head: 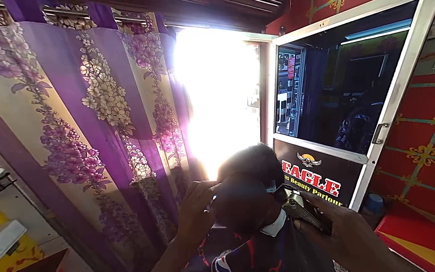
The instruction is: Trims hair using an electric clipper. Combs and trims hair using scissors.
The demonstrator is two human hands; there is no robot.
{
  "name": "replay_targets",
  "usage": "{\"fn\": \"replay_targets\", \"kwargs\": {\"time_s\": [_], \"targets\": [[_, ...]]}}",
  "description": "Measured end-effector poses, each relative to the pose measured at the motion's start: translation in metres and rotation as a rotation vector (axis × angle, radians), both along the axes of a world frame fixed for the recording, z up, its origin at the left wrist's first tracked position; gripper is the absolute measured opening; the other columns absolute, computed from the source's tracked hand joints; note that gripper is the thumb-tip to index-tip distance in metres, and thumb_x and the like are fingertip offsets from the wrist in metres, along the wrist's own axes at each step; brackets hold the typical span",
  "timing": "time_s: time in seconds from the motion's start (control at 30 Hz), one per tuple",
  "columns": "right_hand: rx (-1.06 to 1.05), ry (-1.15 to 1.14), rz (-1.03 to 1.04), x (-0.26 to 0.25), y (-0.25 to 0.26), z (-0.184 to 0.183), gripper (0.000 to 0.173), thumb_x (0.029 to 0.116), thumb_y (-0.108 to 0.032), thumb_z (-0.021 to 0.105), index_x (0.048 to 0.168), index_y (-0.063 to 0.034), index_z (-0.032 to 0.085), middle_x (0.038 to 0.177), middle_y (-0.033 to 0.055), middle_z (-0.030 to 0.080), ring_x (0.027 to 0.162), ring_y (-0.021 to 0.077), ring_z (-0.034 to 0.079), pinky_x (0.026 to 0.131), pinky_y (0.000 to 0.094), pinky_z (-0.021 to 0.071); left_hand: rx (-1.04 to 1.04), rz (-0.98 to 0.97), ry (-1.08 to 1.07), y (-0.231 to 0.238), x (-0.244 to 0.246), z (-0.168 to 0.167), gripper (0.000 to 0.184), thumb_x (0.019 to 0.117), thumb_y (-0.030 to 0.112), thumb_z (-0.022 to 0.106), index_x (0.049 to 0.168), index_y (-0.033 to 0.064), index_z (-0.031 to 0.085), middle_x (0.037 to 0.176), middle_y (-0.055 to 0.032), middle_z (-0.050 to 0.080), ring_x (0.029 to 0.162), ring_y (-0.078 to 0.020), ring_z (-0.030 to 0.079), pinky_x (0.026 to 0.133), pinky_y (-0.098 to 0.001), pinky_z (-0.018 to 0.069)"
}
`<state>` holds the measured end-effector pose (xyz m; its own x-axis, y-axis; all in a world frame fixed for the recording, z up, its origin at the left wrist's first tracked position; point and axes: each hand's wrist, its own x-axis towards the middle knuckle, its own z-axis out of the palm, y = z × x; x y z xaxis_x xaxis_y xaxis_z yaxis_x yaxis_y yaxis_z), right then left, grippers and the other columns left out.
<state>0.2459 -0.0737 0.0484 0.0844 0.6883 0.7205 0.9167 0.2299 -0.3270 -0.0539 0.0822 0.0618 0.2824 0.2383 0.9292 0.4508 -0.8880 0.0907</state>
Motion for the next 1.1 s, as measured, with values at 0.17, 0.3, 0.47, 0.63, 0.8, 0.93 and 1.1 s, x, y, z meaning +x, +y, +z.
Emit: {"fn": "replay_targets", "kwargs": {"time_s": [0.17,0.3,0.47,0.63,0.8,0.93,1.1], "targets": [[-0.09,0.072,-0.01,-0.007,0.006,0.005,0.062,0.0849,-0.061,0.063,0.132,-0.0203,0.07,0.094,-0.0019,0.077,0.073,0.0127,0.073,0.06,0.0412,0.061,0.117,0.023,-0.026,0.0,0.001,-0.006,0.018,0.0965,0.032,0.071,0.111,0.0235,0.078,0.108,0.0053,0.073,0.104,-0.0103,0.064,0.09,-0.029,0.0506],[-0.127,0.08,-0.006,-0.009,0.01,0.008,0.064,0.0856,-0.062,0.062,0.133,-0.0194,0.069,0.094,-0.0024,0.077,0.075,0.0126,0.072,0.063,0.0421,0.0608,0.155,0.032,-0.038,0.0,0.001,-0.008,0.017,0.0978,0.031,0.07,0.112,0.0261,0.077,0.108,0.0062,0.072,0.105,-0.01,0.063,0.09,-0.0291,0.0489],[-0.129,0.057,0.018,-0.02,0.014,0.011,0.064,0.086,-0.062,0.062,0.133,-0.0192,0.069,0.1,-0.0021,0.076,0.077,0.0117,0.072,0.064,0.0397,0.061,0.147,0.02,-0.044,0.0,0.002,-0.01,0.016,0.0979,0.03,0.07,0.111,0.0255,0.077,0.108,0.0062,0.072,0.105,-0.0095,0.063,0.09,-0.029,0.0492],[-0.089,-0.002,0.03,-0.032,0.018,0.013,0.062,0.0868,-0.062,0.062,0.131,-0.0199,0.07,0.091,-0.002,0.075,0.071,0.0139,0.069,0.061,0.0423,0.0592,0.149,0.013,-0.033,-0.001,0.003,-0.01,0.016,0.0982,0.029,0.07,0.113,0.026,0.076,0.108,0.0069,0.072,0.105,-0.0097,0.063,0.091,-0.0285,0.0491],[-0.024,-0.048,0.042,-0.046,0.023,0.012,0.06,0.0863,-0.058,0.063,0.13,-0.0179,0.07,0.096,-0.0008,0.076,0.075,0.0168,0.073,0.061,0.0457,0.0602,0.175,0.004,-0.024,-0.002,0.005,-0.01,0.016,0.0987,0.027,0.069,0.113,0.0244,0.075,0.108,0.0054,0.072,0.104,-0.01,0.064,0.092,-0.0287,0.0502],[-0.011,-0.102,0.116,-0.063,0.022,0.009,0.057,0.0882,-0.054,0.066,0.132,-0.0165,0.069,0.104,0.0026,0.076,0.078,0.0208,0.074,0.061,0.0468,0.0604,0.179,-0.031,-0.058,-0.006,0.005,-0.011,0.019,0.0985,0.027,0.07,0.117,0.0254,0.073,0.108,0.0055,0.07,0.104,-0.0096,0.063,0.091,-0.0284,0.0497],[-0.345,0.07,0.423,-0.068,-0.004,0.003,0.059,0.093,-0.043,0.073,0.141,-0.0106,0.062,0.115,0.0114,0.075,0.097,0.028,0.074,0.082,0.0532,0.0595,0.05,-0.025,-0.148,-0.015,-0.008,0.002,0.026,0.0998,0.038,0.065,0.121,0.0237,0.071,0.117,0.0041,0.071,0.108,-0.0085,0.064,0.093,-0.0302,0.0495]]}}
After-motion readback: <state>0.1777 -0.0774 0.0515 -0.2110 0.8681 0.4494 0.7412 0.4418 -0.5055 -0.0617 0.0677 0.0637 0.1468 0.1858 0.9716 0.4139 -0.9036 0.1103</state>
